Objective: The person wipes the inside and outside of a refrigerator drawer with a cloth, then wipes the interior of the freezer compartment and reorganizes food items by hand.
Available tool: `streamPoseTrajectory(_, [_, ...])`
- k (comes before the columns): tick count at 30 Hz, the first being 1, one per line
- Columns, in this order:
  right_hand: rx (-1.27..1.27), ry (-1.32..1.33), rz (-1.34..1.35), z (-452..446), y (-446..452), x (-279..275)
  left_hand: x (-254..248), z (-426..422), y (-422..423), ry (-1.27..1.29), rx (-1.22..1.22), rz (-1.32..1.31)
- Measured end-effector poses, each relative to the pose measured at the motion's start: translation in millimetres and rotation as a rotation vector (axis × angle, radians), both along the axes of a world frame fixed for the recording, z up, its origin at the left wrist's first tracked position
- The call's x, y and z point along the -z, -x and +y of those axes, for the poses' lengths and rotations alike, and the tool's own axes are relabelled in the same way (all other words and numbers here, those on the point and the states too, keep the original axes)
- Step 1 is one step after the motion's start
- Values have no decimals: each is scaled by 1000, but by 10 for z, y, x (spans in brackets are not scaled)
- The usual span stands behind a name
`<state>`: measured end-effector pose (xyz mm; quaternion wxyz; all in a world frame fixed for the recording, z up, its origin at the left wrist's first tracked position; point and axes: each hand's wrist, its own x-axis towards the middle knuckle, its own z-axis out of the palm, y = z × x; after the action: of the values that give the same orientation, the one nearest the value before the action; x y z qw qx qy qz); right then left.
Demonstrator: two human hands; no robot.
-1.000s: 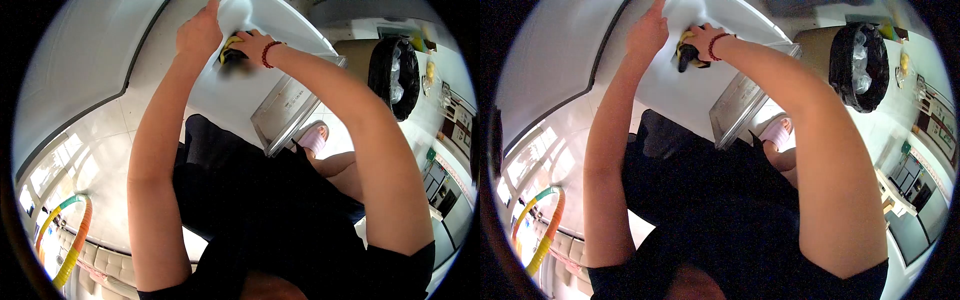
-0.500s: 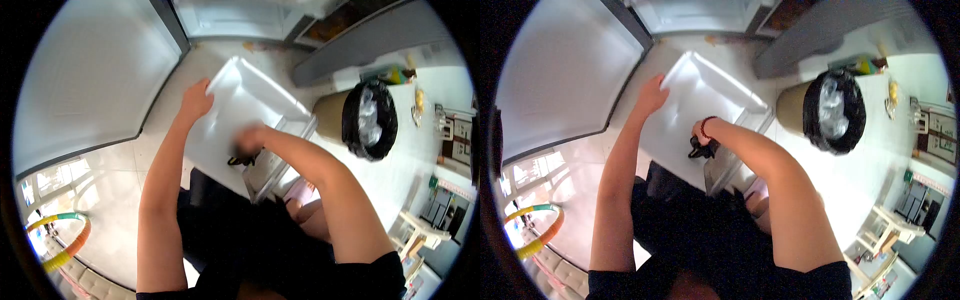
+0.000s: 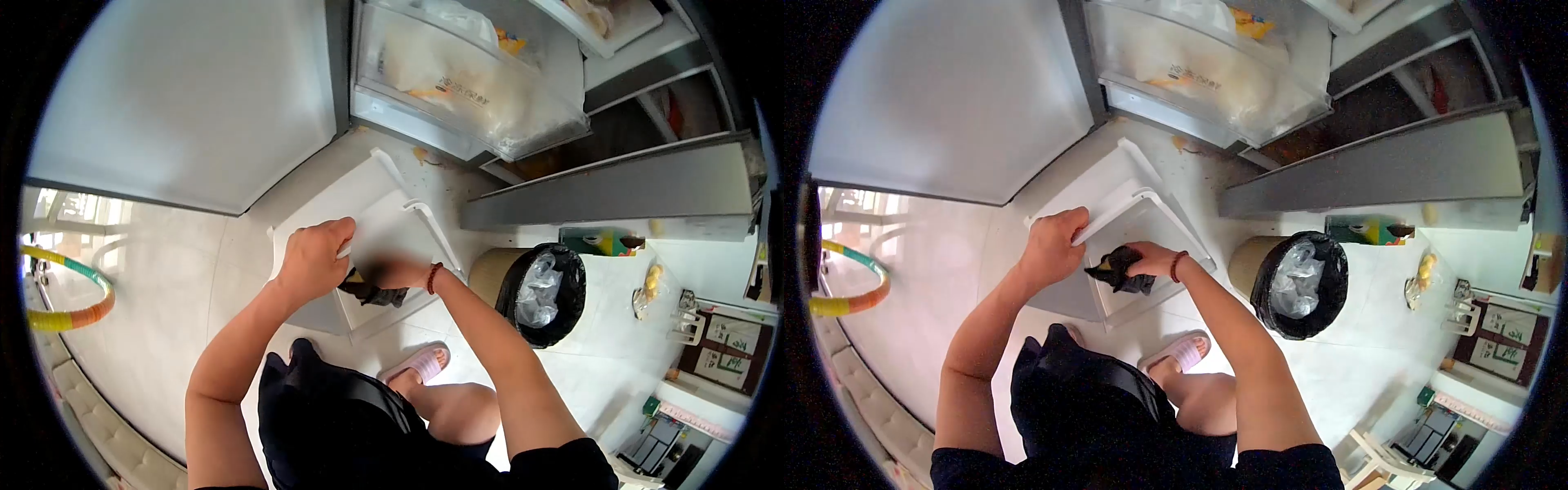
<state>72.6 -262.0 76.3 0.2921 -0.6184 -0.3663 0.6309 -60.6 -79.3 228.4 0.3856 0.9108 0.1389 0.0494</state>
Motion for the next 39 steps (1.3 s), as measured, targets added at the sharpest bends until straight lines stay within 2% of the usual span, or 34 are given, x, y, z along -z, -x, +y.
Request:
streamPoseTrajectory(3, [448,-26,417,-193,206,-55,-359,17,172,-37,-46,-45])
streamPoseTrajectory(4, [597,41,593,-236,282,-321,-502,22,239,-33,-75,-36])
streamPoseTrajectory(6, [800,65,759,-323,427,-751,-793,21,397,-8,-124,-33])
streamPoseTrajectory(8, [1078,66,1112,-408,590,-1295,-1114,17,584,32,-172,-52])
streamPoseTrajectory(9, [1152,100,1066,-437,684,-1618,-1261,1,696,17,-184,-68])
streamPoseTrajectory(12, [1275,-15,1143,-604,989,-2273,-1823,-79,1035,10,-195,-133])
streamPoseTrajectory(14, [1248,-129,1089,-669,1053,-2707,-2136,-95,1259,-52,-159,-185])
streamPoseTrajectory(18, [1602,7,969,-528,1222,-3772,-2900,-156,1717,-176,3,-338])
streamPoseTrajectory(20, [1644,-23,908,-579,1319,-4107,-3290,-196,1950,-219,13,-425])
streamPoseTrajectory(21, [1482,-114,1023,-617,1406,-4422,-3497,-215,2074,-247,23,-466])
streamPoseTrajectory(25, [1470,-231,977,-696,1888,-5641,-4183,-197,2618,-298,-153,-692])
streamPoseTrajectory(29, [1255,-341,842,-939,2524,-6678,-4685,-578,3218,-293,-543,-739])
streamPoseTrajectory(30, [1130,-455,789,-1061,2697,-6992,-4828,-728,3349,-307,-621,-771])
streamPoseTrajectory(31, [1050,-619,638,-1094,2757,-7256,-4674,-806,3468,-283,-629,-842])
streamPoseTrajectory(32, [987,-764,490,-1195,2824,-7418,-4237,-680,3467,-506,-631,-761])
streamPoseTrajectory(34, [862,-515,714,-1431,2501,-7228,-4254,-580,3254,-370,-737,-710])
streamPoseTrajectory(35, [835,-691,703,-1316,2510,-7330,-4461,-556,3144,-321,-768,-791])
streamPoseTrajectory(37, [790,-896,569,-1487,2689,-7900,-4994,-797,3175,-305,-754,-986])
streamPoseTrajectory(38, [739,-1099,446,-1507,2788,-8242,-5144,-879,3149,-307,-743,-1055])
streamPoseTrajectory(39, [638,-1080,105,-1645,2478,-7912,-5209,-854,3101,-313,-741,-1079])
